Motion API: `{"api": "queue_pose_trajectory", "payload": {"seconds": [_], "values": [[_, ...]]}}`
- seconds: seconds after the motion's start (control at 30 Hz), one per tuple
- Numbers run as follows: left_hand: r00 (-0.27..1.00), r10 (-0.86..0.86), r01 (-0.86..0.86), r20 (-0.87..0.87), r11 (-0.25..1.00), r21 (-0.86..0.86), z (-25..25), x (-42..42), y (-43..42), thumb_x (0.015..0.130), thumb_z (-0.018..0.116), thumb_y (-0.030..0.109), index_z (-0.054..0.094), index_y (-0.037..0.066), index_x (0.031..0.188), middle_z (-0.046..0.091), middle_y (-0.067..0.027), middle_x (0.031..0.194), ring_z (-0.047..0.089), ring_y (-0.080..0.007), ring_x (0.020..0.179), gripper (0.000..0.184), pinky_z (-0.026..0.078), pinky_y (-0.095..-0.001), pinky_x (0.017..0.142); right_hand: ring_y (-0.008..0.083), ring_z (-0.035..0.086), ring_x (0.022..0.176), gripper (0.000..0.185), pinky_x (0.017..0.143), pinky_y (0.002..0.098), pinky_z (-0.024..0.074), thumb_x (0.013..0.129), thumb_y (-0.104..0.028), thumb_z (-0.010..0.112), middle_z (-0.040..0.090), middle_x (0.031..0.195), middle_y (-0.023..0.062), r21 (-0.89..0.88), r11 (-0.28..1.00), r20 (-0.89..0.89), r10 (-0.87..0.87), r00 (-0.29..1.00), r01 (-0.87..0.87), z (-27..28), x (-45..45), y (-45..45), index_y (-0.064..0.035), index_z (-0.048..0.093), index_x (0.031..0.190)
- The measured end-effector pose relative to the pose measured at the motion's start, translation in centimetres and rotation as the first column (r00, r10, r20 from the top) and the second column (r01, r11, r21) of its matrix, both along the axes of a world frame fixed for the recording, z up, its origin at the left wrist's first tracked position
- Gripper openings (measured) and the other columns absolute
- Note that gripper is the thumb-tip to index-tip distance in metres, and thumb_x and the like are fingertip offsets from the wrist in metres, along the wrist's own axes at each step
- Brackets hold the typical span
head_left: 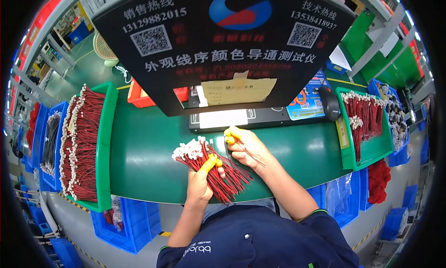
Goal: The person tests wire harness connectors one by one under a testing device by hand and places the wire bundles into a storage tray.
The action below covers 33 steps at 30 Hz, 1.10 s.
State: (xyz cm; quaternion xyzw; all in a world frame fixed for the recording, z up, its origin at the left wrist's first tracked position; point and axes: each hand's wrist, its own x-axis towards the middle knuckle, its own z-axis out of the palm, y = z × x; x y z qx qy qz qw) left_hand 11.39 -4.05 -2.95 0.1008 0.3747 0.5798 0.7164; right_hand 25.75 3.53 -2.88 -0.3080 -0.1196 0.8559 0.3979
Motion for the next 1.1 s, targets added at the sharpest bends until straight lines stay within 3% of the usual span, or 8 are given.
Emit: {"api": "queue_pose_trajectory", "payload": {"seconds": [0.3, 0.37, 0.4, 0.5, 0.57, 0.7, 0.97, 1.1], "values": [[0.998, 0.004, -0.005, 0.056, 1.000, 0.014, -0.1, 0.0, -0.1, 0.078, 0.051, 0.001, 0.049, 0.000, 0.091, 0.056, -0.0101, 0.075, 0.054, -0.0167, 0.059, 0.013, 0.047, -0.0280, 0.050, 0.0035, 0.036, 0.041, 0.018, 0.033, 0.0153, 0.0287, 0.085, -0.019, 0.048, 0.046, 0.063, 0.0000, 0.081, 0.997, 0.172, -0.012, 0.985, -0.002, 0.7, -0.4, -0.5, -0.0014, 0.051, 0.081], [0.999, 0.031, -0.030, 0.043, 0.999, -0.026, 0.0, 0.2, 0.1, 0.078, 0.051, 0.001, 0.050, 0.000, 0.092, 0.056, -0.0104, 0.076, 0.055, -0.0163, 0.059, 0.014, 0.047, -0.0274, 0.050, 0.0072, 0.047, 0.048, 0.014, 0.037, 0.0190, 0.0378, 0.082, -0.013, 0.051, 0.049, 0.066, 0.0015, 0.657, 0.643, 0.726, -0.399, 0.560, -0.394, 0.4, -1.0, -1.2, 0.0009, 0.054, 0.082], [0.999, 0.036, -0.037, 0.035, 0.999, 0.006, -0.1, 0.3, 0.2, 0.078, 0.051, 0.001, 0.051, 0.000, 0.093, 0.056, -0.0101, 0.075, 0.055, -0.0160, 0.059, 0.015, 0.047, -0.0273, 0.050, 0.0108, 0.053, 0.052, 0.011, 0.042, 0.0231, 0.0435, 0.080, -0.009, 0.054, 0.052, 0.067, 0.0032, 0.621, 0.736, 0.586, -0.205, 0.784, -0.271, 0.8, -1.3, -1.7, 0.0017, 0.055, 0.083], [1.000, 0.024, -0.024, 0.006, 0.998, 0.055, -0.8, 0.5, 0.1, 0.078, 0.053, 0.003, 0.051, 0.000, 0.095, 0.057, -0.0085, 0.074, 0.056, -0.0157, 0.056, 0.016, 0.049, -0.0267, 0.049, 0.0109, 0.052, 0.050, 0.009, 0.042, 0.0244, 0.0443, 0.080, -0.007, 0.054, 0.051, 0.065, 0.0034, 0.537, 0.795, 0.479, -0.011, 0.878, -0.283, 1.7, -1.5, -2.5, 0.0019, 0.054, 0.083], [0.998, 0.035, -0.038, -0.058, 0.998, -0.053, 0.5, 0.8, 0.0, 0.078, 0.053, 0.003, 0.051, 0.000, 0.095, 0.058, -0.0104, 0.076, 0.056, -0.0159, 0.055, 0.017, 0.049, -0.0270, 0.049, 0.0080, 0.047, 0.044, 0.012, 0.038, 0.0204, 0.0400, 0.081, -0.010, 0.053, 0.049, 0.064, 0.0018, 0.529, 0.805, 0.470, -0.014, 0.883, -0.269, 1.4, -1.3, -2.2, 0.0014, 0.053, 0.079], [0.993, 0.067, -0.073, -0.096, 0.995, -0.062, 1.6, 0.9, -0.1, 0.079, 0.052, 0.003, 0.052, -0.001, 0.094, 0.059, -0.0123, 0.075, 0.055, -0.0152, 0.055, 0.016, 0.047, -0.0260, 0.048, 0.0012, 0.031, 0.041, 0.017, 0.031, 0.0129, 0.0260, 0.085, -0.020, 0.047, 0.047, 0.065, 0.0006, 0.014, 1.000, 0.174, 0.011, 0.985, -0.013, 1.8, -0.3, -0.1, -0.0041, 0.050, 0.079], [0.999, 0.002, 0.001, -0.044, 0.998, 0.067, 1.1, -0.2, 0.5, 0.079, 0.052, 0.004, 0.053, -0.001, 0.085, 0.059, -0.0107, 0.071, 0.053, -0.0133, 0.054, 0.009, 0.043, -0.0236, 0.046, 0.0010, 0.034, 0.042, 0.014, 0.032, 0.0138, 0.0253, 0.082, -0.016, 0.052, 0.048, 0.067, 0.0013, -0.068, 0.997, -0.039, -0.045, 0.998, 0.042, -0.3, 0.1, 0.4, -0.0023, 0.051, 0.082], [1.000, 0.009, -0.009, -0.007, 1.000, 0.002, 1.1, -0.1, 0.6, 0.078, 0.055, 0.005, 0.053, 0.000, 0.086, 0.058, -0.0093, 0.071, 0.054, -0.0135, 0.056, 0.010, 0.046, -0.0243, 0.047, 0.0039, 0.041, 0.044, 0.016, 0.035, 0.0157, 0.0340, 0.083, -0.015, 0.050, 0.053, 0.070, 0.0028, 0.272, 0.950, 0.420, 0.026, 0.907, -0.153, 1.3, -0.1, -0.5, 0.0011, 0.054, 0.085]]}}
